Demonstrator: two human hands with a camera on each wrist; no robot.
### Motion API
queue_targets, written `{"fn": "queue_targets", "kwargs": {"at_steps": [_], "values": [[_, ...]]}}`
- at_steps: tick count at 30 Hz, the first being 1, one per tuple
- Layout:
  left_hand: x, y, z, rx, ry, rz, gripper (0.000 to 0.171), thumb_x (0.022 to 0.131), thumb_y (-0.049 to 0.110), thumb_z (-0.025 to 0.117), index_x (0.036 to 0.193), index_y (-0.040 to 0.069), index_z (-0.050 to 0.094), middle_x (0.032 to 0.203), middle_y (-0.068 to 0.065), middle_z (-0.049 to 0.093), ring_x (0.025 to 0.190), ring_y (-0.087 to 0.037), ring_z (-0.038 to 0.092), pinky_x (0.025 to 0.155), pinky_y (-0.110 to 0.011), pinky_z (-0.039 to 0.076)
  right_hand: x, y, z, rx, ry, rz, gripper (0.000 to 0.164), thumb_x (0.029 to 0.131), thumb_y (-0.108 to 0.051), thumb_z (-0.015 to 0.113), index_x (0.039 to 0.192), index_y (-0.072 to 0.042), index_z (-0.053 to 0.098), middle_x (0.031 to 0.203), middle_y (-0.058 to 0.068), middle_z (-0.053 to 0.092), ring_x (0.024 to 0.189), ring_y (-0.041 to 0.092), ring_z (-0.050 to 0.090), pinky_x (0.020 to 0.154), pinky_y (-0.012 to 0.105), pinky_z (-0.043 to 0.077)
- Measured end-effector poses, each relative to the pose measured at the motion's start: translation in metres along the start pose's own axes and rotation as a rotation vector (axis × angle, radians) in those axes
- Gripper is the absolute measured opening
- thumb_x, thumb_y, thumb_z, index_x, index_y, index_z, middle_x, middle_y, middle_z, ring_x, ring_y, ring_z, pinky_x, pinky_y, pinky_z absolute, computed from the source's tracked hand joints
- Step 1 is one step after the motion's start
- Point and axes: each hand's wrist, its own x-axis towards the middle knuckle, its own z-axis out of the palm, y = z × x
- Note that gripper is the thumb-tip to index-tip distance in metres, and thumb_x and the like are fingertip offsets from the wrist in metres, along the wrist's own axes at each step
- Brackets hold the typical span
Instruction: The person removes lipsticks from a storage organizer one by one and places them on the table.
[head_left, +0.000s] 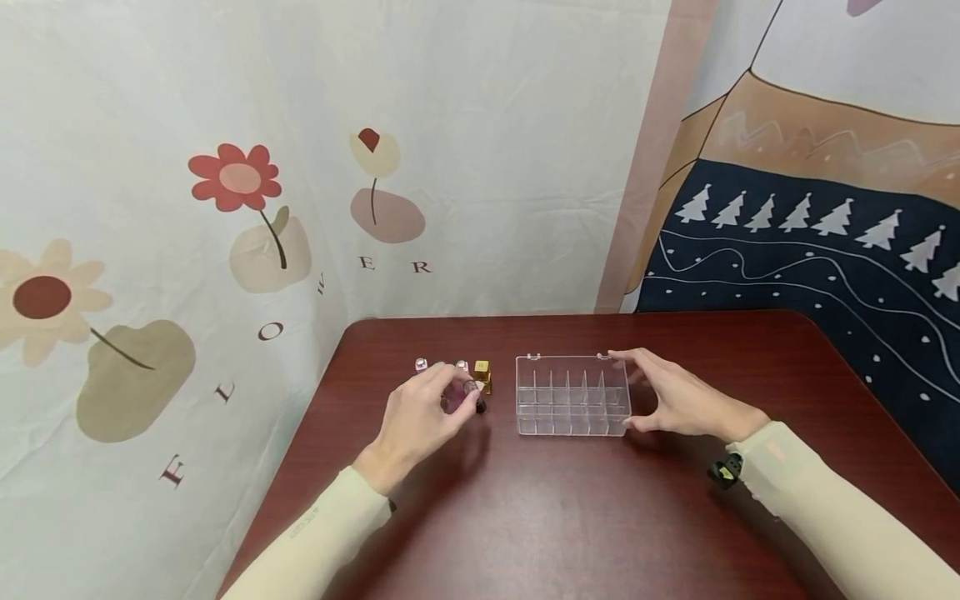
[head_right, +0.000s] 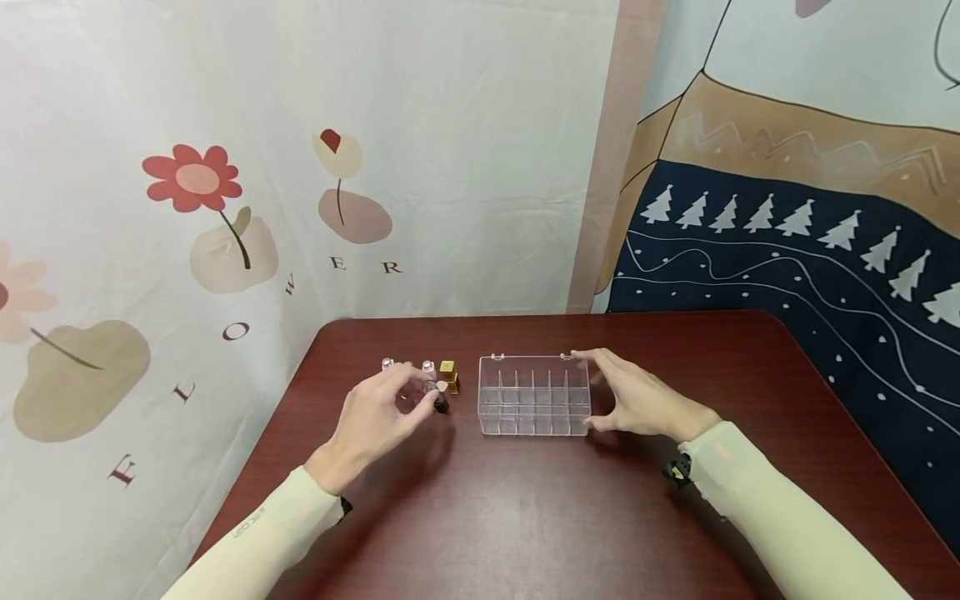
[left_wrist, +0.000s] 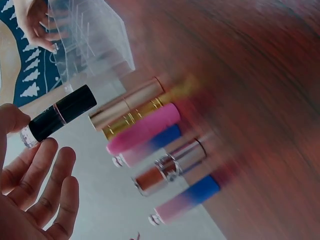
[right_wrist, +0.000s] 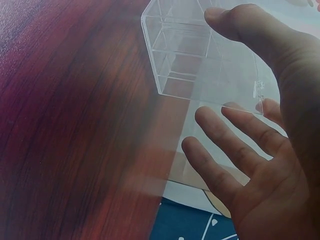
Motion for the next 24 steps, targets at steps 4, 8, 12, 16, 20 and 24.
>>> {"fn": "queue_targets", "kwargs": {"at_steps": [4, 8, 12, 16, 20, 24], "values": [[-0.004, -0.007, -0.003, 0.013, -0.007, -0.023, 0.013, 0.096, 0.018, 0.090, 0.104, 0.019, 0.080, 0.089, 0.004, 0.078, 0.073, -0.013, 0.074, 0.061, -0.028, 0.057, 0.000, 0.001, -0.001, 0.002, -0.002, 0.006, 0.109, 0.084, -0.017, 0.106, 0.174, -0.017, 0.044, 0.159, 0.016, 0.067, 0.128, 0.025, 0.079, 0.111, 0.058, 0.067], [-0.010, -0.015, -0.004, 0.043, 0.019, -0.038, 0.013, 0.093, 0.017, 0.090, 0.103, 0.020, 0.081, 0.089, 0.005, 0.079, 0.076, -0.013, 0.076, 0.060, -0.032, 0.059, 0.000, 0.002, 0.000, 0.008, -0.002, 0.006, 0.109, 0.084, -0.017, 0.106, 0.174, -0.017, 0.044, 0.159, 0.017, 0.066, 0.128, 0.027, 0.079, 0.111, 0.059, 0.067], [-0.014, -0.021, -0.007, 0.053, 0.022, -0.063, 0.014, 0.093, 0.018, 0.091, 0.103, 0.020, 0.081, 0.092, 0.005, 0.081, 0.078, -0.011, 0.078, 0.062, -0.034, 0.061, 0.000, 0.002, 0.000, 0.017, 0.000, 0.000, 0.108, 0.084, -0.017, 0.105, 0.174, -0.016, 0.044, 0.159, 0.017, 0.066, 0.129, 0.029, 0.079, 0.111, 0.060, 0.066], [-0.015, -0.027, -0.013, 0.058, 0.016, -0.078, 0.015, 0.094, 0.020, 0.092, 0.103, 0.020, 0.080, 0.093, 0.004, 0.080, 0.075, -0.010, 0.077, 0.062, -0.035, 0.062, 0.000, 0.002, 0.000, 0.018, 0.003, 0.000, 0.108, 0.084, -0.016, 0.105, 0.173, -0.016, 0.044, 0.158, 0.017, 0.066, 0.129, 0.030, 0.080, 0.111, 0.060, 0.066], [-0.016, -0.035, -0.019, 0.065, 0.005, -0.097, 0.016, 0.095, 0.021, 0.092, 0.105, 0.019, 0.080, 0.093, 0.005, 0.080, 0.075, -0.009, 0.078, 0.063, -0.036, 0.064, 0.000, 0.002, 0.000, 0.012, -0.001, 0.011, 0.109, 0.084, -0.017, 0.106, 0.174, -0.016, 0.044, 0.158, 0.017, 0.066, 0.129, 0.029, 0.079, 0.111, 0.060, 0.066], [-0.017, -0.044, -0.024, 0.073, 0.001, -0.128, 0.016, 0.095, 0.021, 0.092, 0.106, 0.019, 0.081, 0.094, 0.005, 0.080, 0.076, -0.009, 0.078, 0.065, -0.038, 0.065, 0.000, 0.001, 0.000, 0.008, -0.005, 0.023, 0.109, 0.084, -0.017, 0.106, 0.174, -0.015, 0.044, 0.158, 0.017, 0.067, 0.129, 0.028, 0.079, 0.111, 0.061, 0.066]]}}
